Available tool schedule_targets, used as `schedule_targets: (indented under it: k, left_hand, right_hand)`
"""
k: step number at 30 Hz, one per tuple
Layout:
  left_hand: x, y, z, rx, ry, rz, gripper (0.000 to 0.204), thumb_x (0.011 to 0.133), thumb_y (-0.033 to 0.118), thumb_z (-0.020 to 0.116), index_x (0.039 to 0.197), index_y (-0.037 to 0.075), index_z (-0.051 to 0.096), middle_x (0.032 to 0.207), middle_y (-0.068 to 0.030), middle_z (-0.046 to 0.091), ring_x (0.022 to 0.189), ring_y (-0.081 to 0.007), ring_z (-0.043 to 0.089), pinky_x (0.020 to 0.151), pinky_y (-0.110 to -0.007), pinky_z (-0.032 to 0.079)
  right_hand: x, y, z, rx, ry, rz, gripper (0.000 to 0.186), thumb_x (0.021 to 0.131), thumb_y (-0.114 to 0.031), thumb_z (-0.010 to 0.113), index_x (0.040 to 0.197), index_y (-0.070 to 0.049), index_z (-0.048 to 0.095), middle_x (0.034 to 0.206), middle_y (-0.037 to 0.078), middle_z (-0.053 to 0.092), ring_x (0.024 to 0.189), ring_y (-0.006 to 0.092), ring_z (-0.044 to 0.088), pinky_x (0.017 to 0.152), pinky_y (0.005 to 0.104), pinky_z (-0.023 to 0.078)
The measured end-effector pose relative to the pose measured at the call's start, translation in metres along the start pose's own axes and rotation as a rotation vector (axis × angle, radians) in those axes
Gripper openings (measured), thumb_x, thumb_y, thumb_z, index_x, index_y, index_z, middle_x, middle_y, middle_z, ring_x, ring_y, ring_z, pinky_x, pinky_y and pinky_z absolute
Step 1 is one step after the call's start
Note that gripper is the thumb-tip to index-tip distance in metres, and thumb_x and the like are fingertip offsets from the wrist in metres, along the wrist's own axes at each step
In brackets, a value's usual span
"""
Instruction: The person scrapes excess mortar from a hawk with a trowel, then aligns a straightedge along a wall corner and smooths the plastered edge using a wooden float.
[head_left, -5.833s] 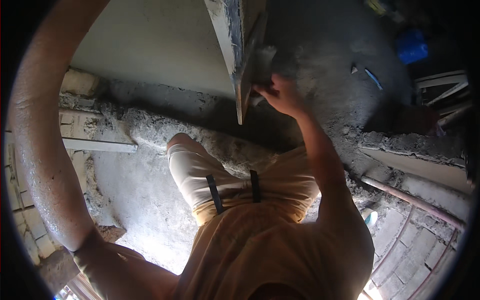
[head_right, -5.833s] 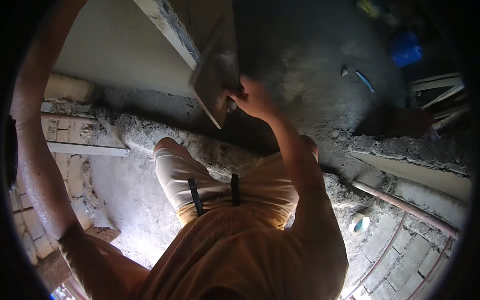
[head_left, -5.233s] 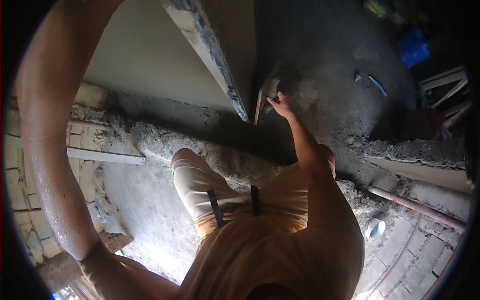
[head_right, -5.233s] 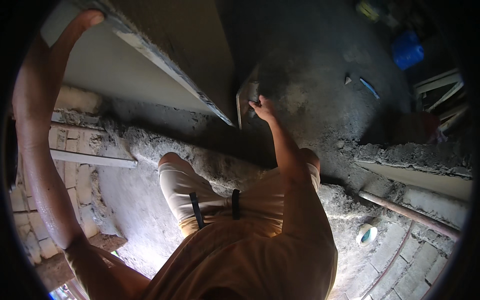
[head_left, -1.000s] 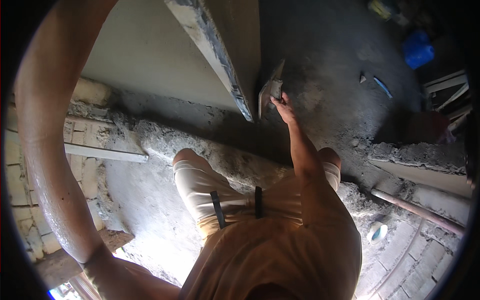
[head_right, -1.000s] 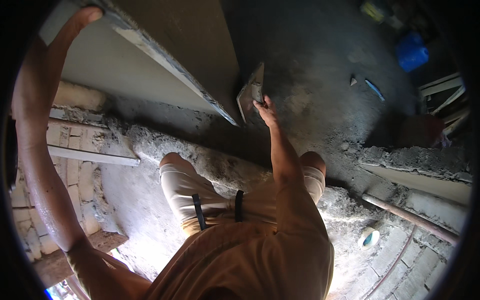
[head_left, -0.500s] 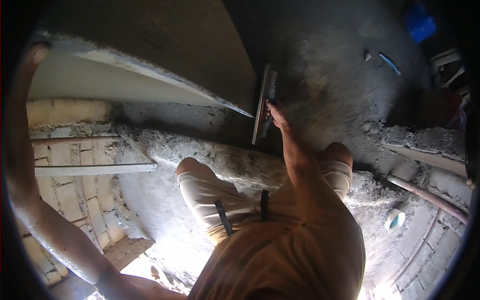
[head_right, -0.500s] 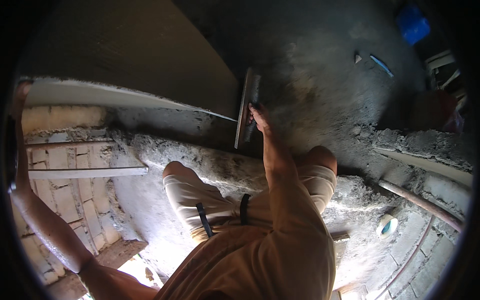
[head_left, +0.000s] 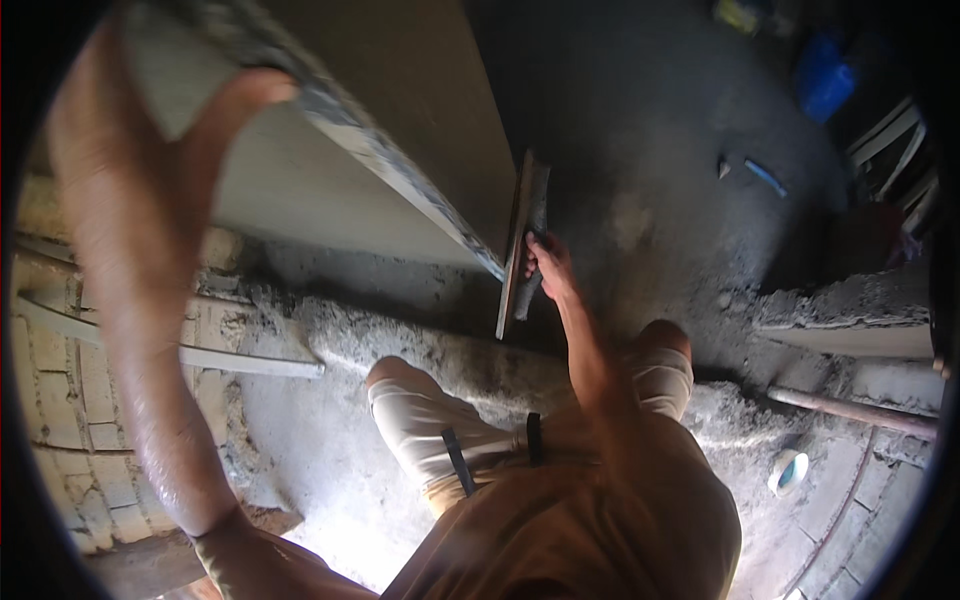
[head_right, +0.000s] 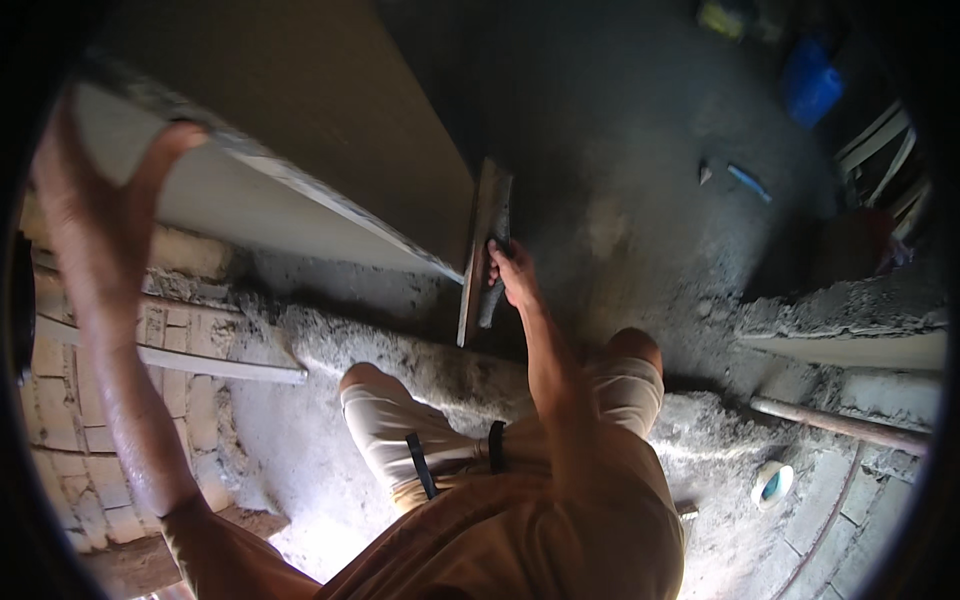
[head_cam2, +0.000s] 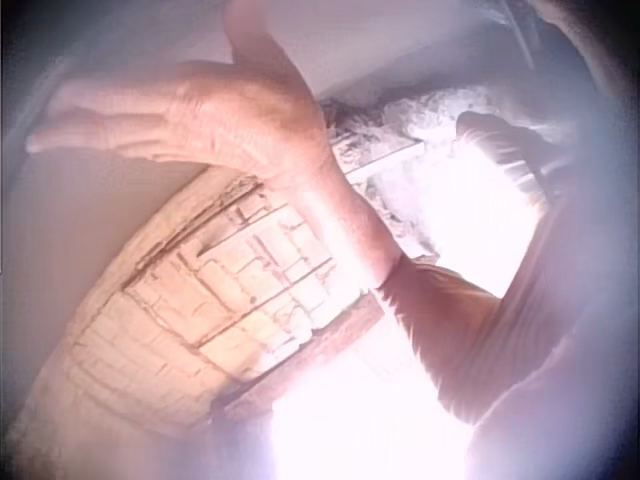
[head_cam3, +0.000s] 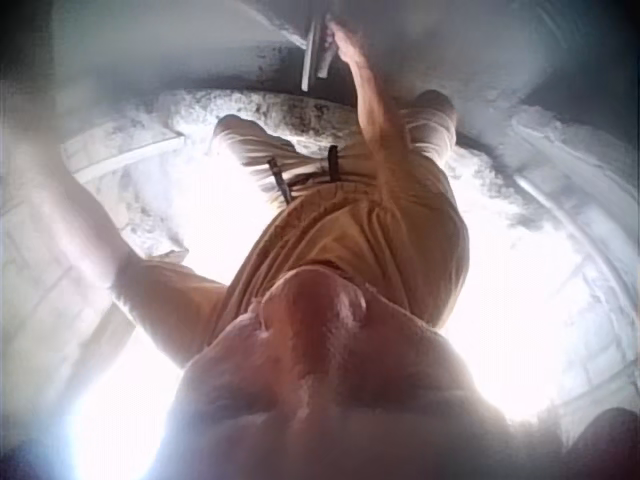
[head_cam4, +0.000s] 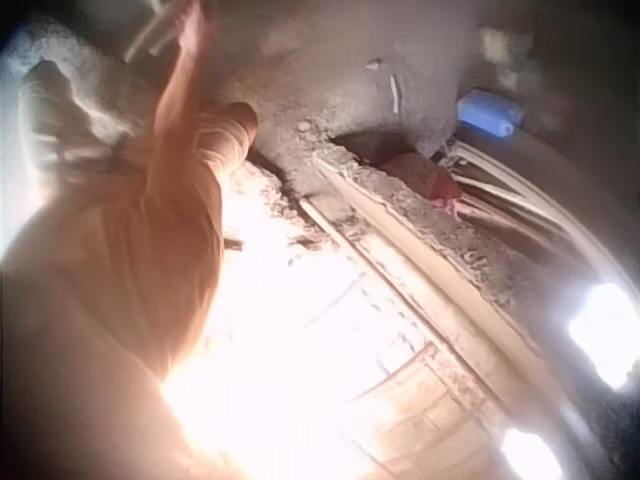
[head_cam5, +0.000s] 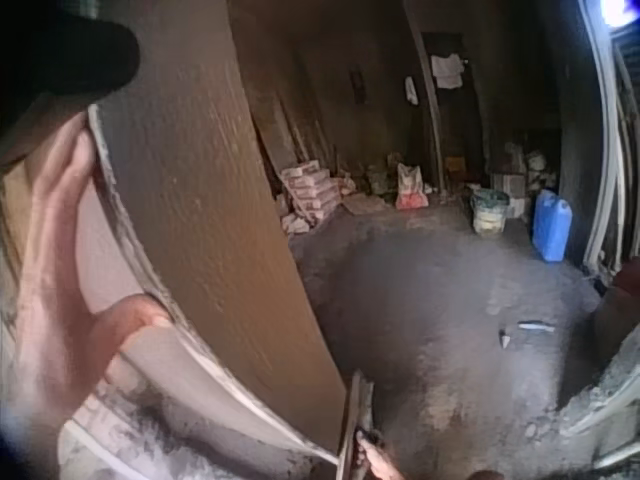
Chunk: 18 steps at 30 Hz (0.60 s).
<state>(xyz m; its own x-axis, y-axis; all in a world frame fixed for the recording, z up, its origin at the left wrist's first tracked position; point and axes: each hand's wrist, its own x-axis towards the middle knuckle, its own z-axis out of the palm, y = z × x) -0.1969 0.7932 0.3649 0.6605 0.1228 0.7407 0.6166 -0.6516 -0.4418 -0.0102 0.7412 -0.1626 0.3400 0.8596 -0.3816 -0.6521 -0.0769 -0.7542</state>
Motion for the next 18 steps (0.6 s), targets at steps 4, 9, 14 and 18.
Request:
schedule_targets:
  k: [4,9,14,18]
  left_hand:
    - [-0.001,0.002,-0.004,0.199,0.011,0.028,0.106,0.066,0.031,0.086,0.152,0.005,0.03,0.159,-0.0158,0.027,0.142,-0.0376,0.033,0.115,-0.053,0.032]
    - [0.001,0.002,-0.015,0.07,0.096,0.041,0.108,0.067,0.039,0.084,0.155,0.012,0.028,0.161,-0.0094,0.027,0.143,-0.0326,0.035,0.113,-0.055,0.034]
    - [0.003,0.003,-0.021,0.111,0.016,-0.021,0.106,0.067,0.041,0.082,0.154,0.012,0.028,0.164,-0.0039,0.022,0.143,-0.0343,0.033,0.111,-0.063,0.031]
    - [-0.001,-0.003,-0.02,0.085,0.002,-0.05,0.105,0.067,0.04,0.082,0.153,0.01,0.03,0.163,-0.0047,0.022,0.141,-0.0377,0.034,0.11,-0.065,0.031]
  right_hand:
    - [-0.059,-0.121,0.089,-0.062,-0.098,-0.273,0.025,0.094,-0.03,0.071,0.092,-0.01,0.057,0.066,-0.003,0.051,0.049,0.0075,0.047,0.043,0.0256,0.04]
    - [-0.135,-0.227,0.17,-0.105,-0.316,-0.486,0.018,0.099,-0.021,0.064,0.093,-0.007,0.055,0.066,-0.002,0.051,0.05,0.0064,0.047,0.043,0.0255,0.04]
    - [-0.205,-0.215,0.168,-0.361,-0.41,-0.687,0.016,0.095,-0.013,0.068,0.099,0.0,0.058,0.084,0.004,0.066,0.079,0.009,0.061,0.065,0.0265,0.05]
    - [-0.211,-0.161,0.129,-0.606,-0.239,-1.043,0.021,0.094,-0.018,0.07,0.093,-0.001,0.058,0.084,0.005,0.066,0.074,0.012,0.062,0.064,0.0267,0.049]
